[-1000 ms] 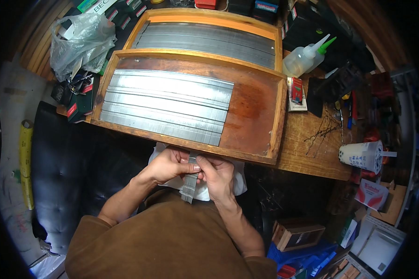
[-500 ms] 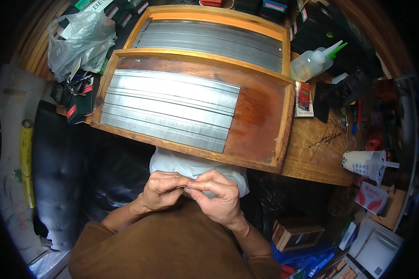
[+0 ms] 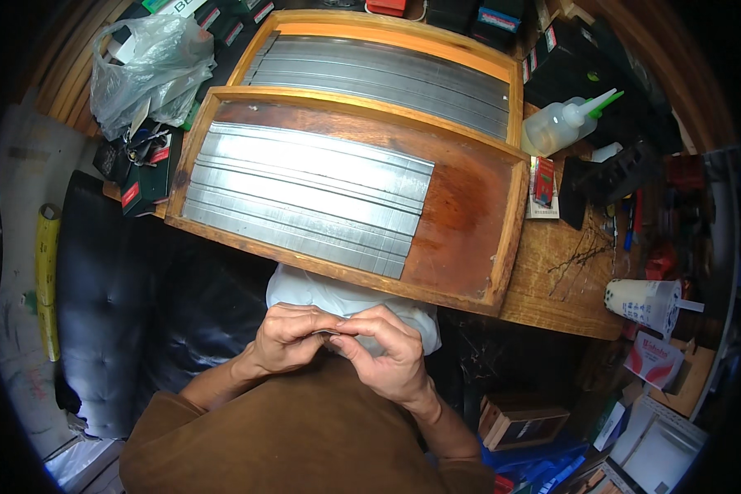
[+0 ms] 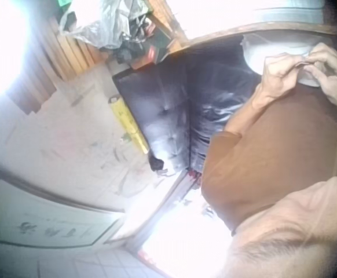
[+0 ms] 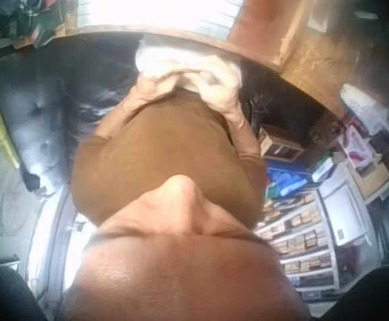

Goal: The person wipes a small rectangular metal strip with a white cloth, repeatedly rubbing its edges and surfaces. The person handles the strip one at a time, turning it over and cleaning different sides while seated at a cluttered workbench.

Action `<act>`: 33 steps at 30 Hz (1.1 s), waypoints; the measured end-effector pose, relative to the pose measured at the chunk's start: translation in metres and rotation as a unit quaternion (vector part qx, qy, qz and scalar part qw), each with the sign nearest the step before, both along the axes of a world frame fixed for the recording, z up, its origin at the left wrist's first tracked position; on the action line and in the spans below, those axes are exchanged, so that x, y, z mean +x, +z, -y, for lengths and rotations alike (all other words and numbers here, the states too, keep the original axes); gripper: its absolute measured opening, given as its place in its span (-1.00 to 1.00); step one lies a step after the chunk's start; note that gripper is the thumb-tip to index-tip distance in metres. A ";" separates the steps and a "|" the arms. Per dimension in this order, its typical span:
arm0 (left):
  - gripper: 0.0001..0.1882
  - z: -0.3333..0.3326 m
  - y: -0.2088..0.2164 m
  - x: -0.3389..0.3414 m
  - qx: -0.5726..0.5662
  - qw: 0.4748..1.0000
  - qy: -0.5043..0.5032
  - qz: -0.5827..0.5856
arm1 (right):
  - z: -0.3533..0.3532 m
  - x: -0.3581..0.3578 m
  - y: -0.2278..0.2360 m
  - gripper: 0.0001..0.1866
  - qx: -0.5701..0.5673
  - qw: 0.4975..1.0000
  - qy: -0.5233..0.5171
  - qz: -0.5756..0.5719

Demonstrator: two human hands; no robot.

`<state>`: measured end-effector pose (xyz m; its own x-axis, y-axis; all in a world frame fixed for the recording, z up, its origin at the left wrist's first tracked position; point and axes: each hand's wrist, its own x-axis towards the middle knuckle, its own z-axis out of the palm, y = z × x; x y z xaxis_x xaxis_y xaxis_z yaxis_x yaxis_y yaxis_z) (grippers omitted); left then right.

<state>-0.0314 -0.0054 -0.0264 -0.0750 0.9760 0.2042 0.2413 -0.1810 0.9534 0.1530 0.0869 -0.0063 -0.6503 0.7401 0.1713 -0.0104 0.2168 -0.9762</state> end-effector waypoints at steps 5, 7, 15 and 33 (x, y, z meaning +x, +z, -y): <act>-0.73 0.000 0.001 0.000 0.000 1.000 0.003 -0.006 | 0.001 -0.001 0.000 -0.80 -0.002 1.000 -0.004 0.006; -0.73 0.001 0.000 0.001 0.006 1.000 0.004 -0.005 | 0.002 0.000 -0.001 -0.80 -0.004 1.000 -0.004 0.004; -0.70 0.002 0.000 0.002 0.008 1.000 0.004 -0.001 | 0.003 0.001 -0.002 -0.81 -0.005 1.000 -0.007 0.004; -0.71 0.003 0.001 0.003 0.002 1.000 0.003 0.001 | 0.005 0.003 -0.005 -0.79 -0.010 1.000 -0.001 -0.002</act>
